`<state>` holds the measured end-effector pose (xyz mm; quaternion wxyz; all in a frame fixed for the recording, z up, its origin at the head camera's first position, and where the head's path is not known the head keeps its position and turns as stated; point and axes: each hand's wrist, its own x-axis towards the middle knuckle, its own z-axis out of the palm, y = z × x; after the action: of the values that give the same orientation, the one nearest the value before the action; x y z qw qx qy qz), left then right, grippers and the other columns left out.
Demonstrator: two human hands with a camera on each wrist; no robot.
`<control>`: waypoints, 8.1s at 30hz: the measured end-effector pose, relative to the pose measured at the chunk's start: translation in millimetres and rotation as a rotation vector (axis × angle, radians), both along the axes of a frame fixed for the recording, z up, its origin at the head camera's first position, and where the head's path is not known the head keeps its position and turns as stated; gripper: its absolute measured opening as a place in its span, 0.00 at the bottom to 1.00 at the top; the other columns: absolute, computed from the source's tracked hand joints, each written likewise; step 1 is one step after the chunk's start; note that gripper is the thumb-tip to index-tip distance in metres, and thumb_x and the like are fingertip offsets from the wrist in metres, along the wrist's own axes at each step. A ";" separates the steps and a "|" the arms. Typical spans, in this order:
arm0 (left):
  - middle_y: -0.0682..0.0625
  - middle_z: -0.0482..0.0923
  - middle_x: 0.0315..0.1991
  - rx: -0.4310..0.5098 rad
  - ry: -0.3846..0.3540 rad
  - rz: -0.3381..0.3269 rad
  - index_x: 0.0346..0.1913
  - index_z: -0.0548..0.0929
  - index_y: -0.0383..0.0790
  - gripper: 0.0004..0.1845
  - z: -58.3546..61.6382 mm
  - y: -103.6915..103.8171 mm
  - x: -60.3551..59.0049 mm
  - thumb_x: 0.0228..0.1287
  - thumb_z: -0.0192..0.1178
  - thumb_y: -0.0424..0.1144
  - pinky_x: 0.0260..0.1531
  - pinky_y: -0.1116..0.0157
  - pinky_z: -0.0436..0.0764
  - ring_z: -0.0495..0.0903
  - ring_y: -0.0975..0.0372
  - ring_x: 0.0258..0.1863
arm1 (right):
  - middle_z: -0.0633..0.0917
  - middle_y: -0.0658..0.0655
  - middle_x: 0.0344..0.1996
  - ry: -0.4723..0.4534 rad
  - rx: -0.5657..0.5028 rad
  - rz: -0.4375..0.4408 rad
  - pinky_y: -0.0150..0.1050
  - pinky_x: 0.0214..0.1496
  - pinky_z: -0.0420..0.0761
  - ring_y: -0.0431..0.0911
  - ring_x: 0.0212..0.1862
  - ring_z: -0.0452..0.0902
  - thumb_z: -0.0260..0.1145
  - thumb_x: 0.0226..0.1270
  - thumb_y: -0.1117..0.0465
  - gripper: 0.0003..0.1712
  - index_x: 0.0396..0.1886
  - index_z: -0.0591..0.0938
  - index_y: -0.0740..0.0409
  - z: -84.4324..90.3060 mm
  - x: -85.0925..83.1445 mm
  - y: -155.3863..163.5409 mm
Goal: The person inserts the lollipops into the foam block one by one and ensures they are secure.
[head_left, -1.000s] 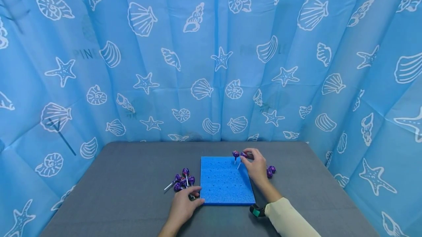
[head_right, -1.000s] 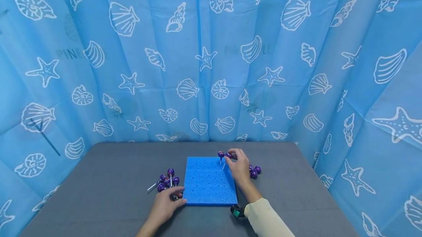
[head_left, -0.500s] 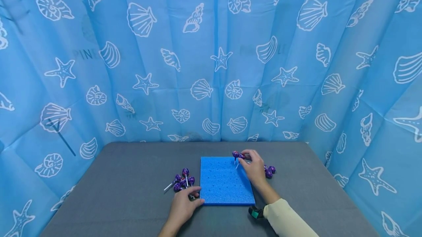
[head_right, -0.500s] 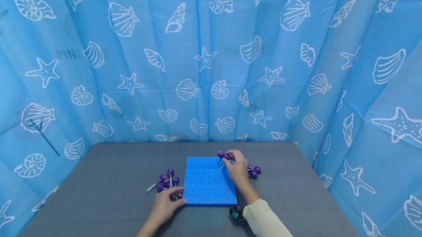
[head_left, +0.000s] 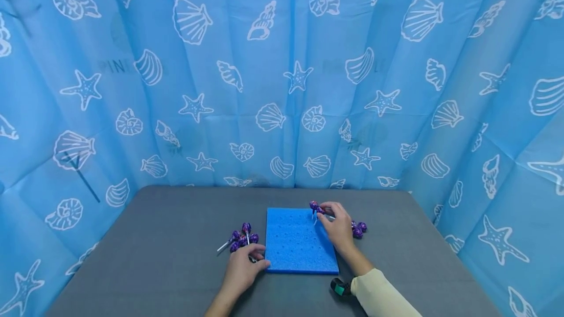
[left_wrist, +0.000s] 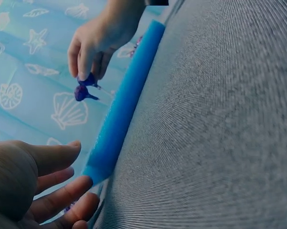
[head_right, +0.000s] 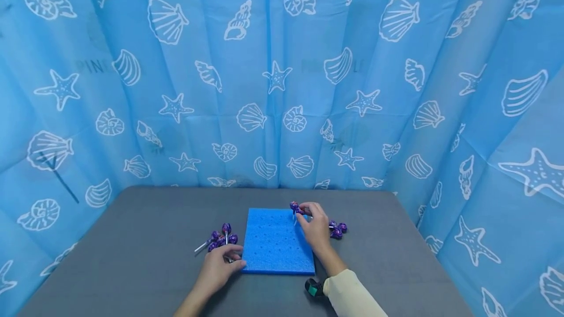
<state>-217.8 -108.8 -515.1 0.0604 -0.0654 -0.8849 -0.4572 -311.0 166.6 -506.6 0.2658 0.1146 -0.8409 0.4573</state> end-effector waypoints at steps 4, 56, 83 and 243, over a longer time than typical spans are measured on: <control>0.59 0.81 0.29 0.039 -0.037 0.017 0.44 0.86 0.43 0.16 2.8 2.0 -2.3 0.51 0.74 0.39 0.28 0.63 0.73 0.77 0.65 0.30 | 0.81 0.56 0.44 0.000 0.006 0.004 0.47 0.48 0.81 0.52 0.48 0.81 0.69 0.63 0.66 0.10 0.44 0.82 0.57 -1.4 1.2 0.1; 0.44 0.82 0.51 0.265 -0.147 0.022 0.40 0.87 0.41 0.15 -3.1 9.0 -17.5 0.48 0.72 0.25 0.19 0.65 0.80 0.79 0.56 0.39 | 0.84 0.56 0.42 0.073 -0.009 -0.057 0.52 0.49 0.72 0.52 0.50 0.75 0.72 0.61 0.63 0.12 0.44 0.84 0.58 -5.5 4.4 4.4; 0.41 0.76 0.54 0.170 -0.286 -0.042 0.55 0.83 0.46 0.24 -1.0 3.8 -17.8 0.53 0.72 0.34 0.24 0.62 0.79 0.79 0.60 0.22 | 0.85 0.61 0.41 0.172 0.021 -0.059 0.48 0.51 0.73 0.53 0.47 0.75 0.69 0.63 0.67 0.09 0.42 0.84 0.65 9.4 6.9 37.6; 0.40 0.77 0.58 0.043 -0.176 -0.058 0.59 0.80 0.42 0.33 -3.2 8.0 -17.2 0.45 0.77 0.40 0.57 0.37 0.64 0.68 0.40 0.62 | 0.85 0.55 0.40 -0.056 0.302 0.102 0.51 0.47 0.76 0.52 0.46 0.76 0.69 0.64 0.66 0.11 0.46 0.85 0.60 46.7 -31.6 -9.7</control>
<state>-235.0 -100.8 -518.3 -0.0295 -0.0495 -0.8745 -0.4816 -342.6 156.9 -459.9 0.1987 0.1829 -0.9002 0.3416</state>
